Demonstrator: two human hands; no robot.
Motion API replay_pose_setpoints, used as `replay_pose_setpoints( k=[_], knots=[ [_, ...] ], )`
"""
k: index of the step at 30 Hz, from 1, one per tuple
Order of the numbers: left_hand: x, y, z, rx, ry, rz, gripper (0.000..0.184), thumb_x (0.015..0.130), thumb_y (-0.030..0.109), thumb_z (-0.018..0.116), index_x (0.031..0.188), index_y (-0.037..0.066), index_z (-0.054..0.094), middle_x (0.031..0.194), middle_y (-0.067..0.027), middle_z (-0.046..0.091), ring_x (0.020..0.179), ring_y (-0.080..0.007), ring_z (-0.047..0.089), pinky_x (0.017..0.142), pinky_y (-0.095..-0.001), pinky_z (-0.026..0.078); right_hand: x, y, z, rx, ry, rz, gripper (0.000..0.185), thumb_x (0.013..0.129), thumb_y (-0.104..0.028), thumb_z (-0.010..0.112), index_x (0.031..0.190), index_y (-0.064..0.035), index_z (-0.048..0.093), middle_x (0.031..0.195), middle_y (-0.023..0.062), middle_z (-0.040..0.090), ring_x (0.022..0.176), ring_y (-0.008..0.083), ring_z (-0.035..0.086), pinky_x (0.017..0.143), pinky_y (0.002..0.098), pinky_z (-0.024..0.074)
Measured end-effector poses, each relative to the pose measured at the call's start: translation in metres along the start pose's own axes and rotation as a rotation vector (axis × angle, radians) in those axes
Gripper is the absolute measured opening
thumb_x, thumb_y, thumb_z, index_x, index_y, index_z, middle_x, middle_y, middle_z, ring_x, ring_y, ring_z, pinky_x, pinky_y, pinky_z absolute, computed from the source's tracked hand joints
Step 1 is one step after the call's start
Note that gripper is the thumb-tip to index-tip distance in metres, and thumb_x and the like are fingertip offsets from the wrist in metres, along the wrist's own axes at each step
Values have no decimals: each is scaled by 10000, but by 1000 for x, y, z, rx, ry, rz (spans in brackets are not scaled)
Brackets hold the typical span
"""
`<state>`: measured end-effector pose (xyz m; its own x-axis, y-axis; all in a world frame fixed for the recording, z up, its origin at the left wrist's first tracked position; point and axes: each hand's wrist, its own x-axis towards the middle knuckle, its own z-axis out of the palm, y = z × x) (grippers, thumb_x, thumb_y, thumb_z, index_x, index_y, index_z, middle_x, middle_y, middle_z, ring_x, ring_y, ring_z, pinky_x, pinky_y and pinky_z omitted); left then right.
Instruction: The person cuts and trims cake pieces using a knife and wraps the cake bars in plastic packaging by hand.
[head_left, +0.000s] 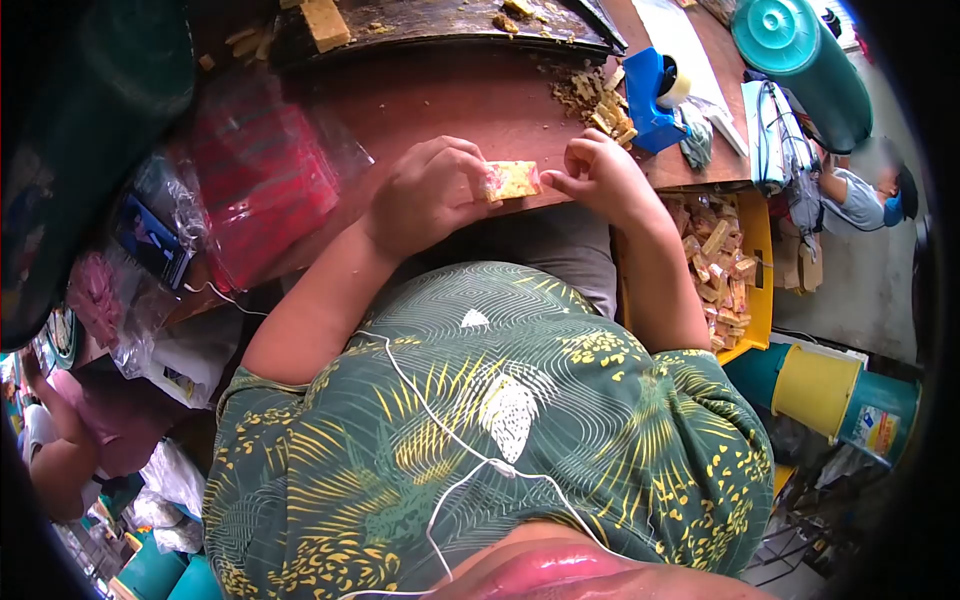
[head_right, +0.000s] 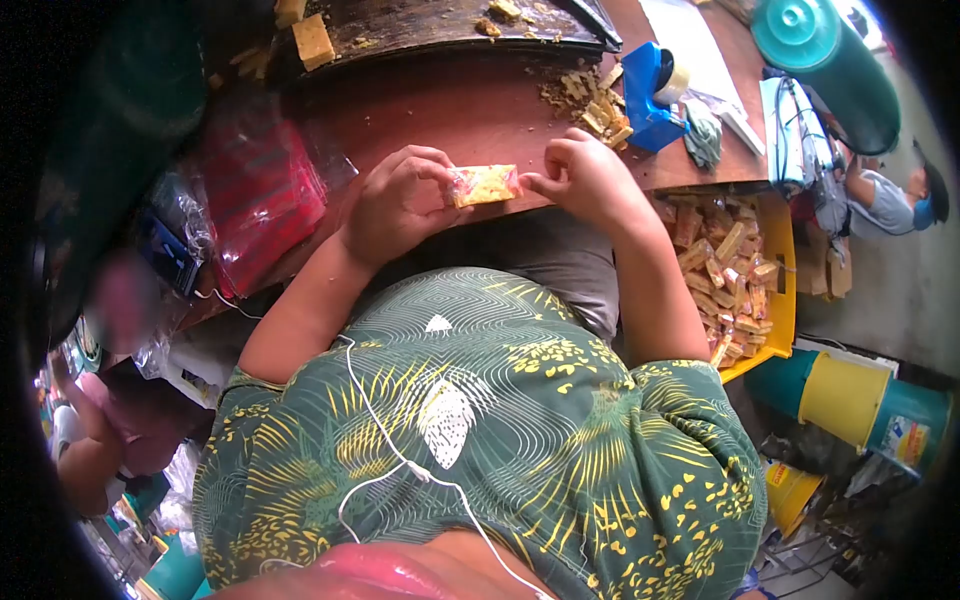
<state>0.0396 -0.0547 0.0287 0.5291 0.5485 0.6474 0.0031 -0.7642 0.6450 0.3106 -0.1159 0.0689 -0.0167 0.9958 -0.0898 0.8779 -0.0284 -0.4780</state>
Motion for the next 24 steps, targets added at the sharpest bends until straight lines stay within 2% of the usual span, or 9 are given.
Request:
replay_pose_setpoints(
  k=[3, 5, 10, 13, 17, 19, 21, 22, 24],
  knots=[
    [-1, -3, -1, -27, -28, 38, 363, 721, 98, 916, 981, 75, 663, 1033, -122, 699, 935, -270, 717, 806, -377, 587, -7, -21, 29, 244, 318, -500, 448, 752, -359, 888, 917, -35, 626, 995, 158, 651, 944, 340, 638, 811, 455, 521],
    [0, -4, -1, -23, -55, 37, 340, 734, 96, 909, 964, 64, 661, 1039, -140, 705, 944, -270, 722, 809, -380, 590, -14, -33, 43, 218, 93, -510, 438, 760, -295, 870, 986, -44, 592, 997, 162, 645, 1012, 377, 624, 863, 480, 511],
    [0, 6, 5, 119, -71, -123, 238, 760, 129, 872, 715, 43, 655, 1002, -131, 752, 909, -299, 725, 787, -394, 571, -27, -24, 27, 209, 43, -365, 304, 792, -166, 804, 987, -60, 595, 952, 161, 665, 961, 388, 647, 831, 484, 520],
    [4, 0, 5, 146, -196, -149, 241, 807, 120, 829, 689, 39, 635, 980, -131, 757, 894, -293, 719, 779, -375, 555, -52, 7, -5, 206, 103, -127, 340, 817, -186, 817, 1025, -61, 579, 960, 162, 634, 958, 392, 625, 841, 452, 510],
    [4, -8, 5, 22, -134, -280, 152, 902, 109, 746, 811, 11, 674, 989, -140, 743, 905, -275, 703, 791, -354, 542, -109, 62, -67, 38, 259, 346, 365, 854, -191, 795, 1139, -72, 602, 1070, 191, 659, 1040, 380, 644, 903, 437, 527],
    [2, -13, 6, 26, -160, -234, 125, 933, 114, 724, 896, 0, 689, 992, -137, 733, 902, -255, 696, 802, -343, 540, -140, 93, -85, -221, 126, 506, 325, 851, -174, 776, 1116, -60, 628, 1162, 184, 655, 1111, 359, 633, 947, 433, 518],
    [4, -12, 5, 74, -173, -179, 104, 943, 98, 712, 914, 0, 692, 981, -128, 730, 888, -236, 696, 796, -327, 541, -166, 127, -87, -382, 154, 445, 264, 856, -153, 757, 1075, -43, 659, 1207, 170, 649, 1149, 341, 624, 980, 428, 510],
    [4, -11, 6, 15, -156, -230, 87, 957, 84, 699, 933, 0, 696, 979, -113, 723, 894, -204, 682, 794, -305, 532, -170, 130, -86, -436, 327, 321, 188, 884, -115, 719, 1050, -36, 685, 1197, 154, 655, 1147, 330, 626, 984, 410, 515],
    [2, -8, 10, -85, -99, -339, 64, 986, 55, 673, 970, 1, 705, 976, -83, 709, 904, -140, 654, 790, -260, 514, -157, 128, -90, -255, 453, 228, 166, 906, -47, 649, 1067, -40, 692, 1082, 152, 688, 1031, 317, 670, 910, 393, 544]
  ],
)
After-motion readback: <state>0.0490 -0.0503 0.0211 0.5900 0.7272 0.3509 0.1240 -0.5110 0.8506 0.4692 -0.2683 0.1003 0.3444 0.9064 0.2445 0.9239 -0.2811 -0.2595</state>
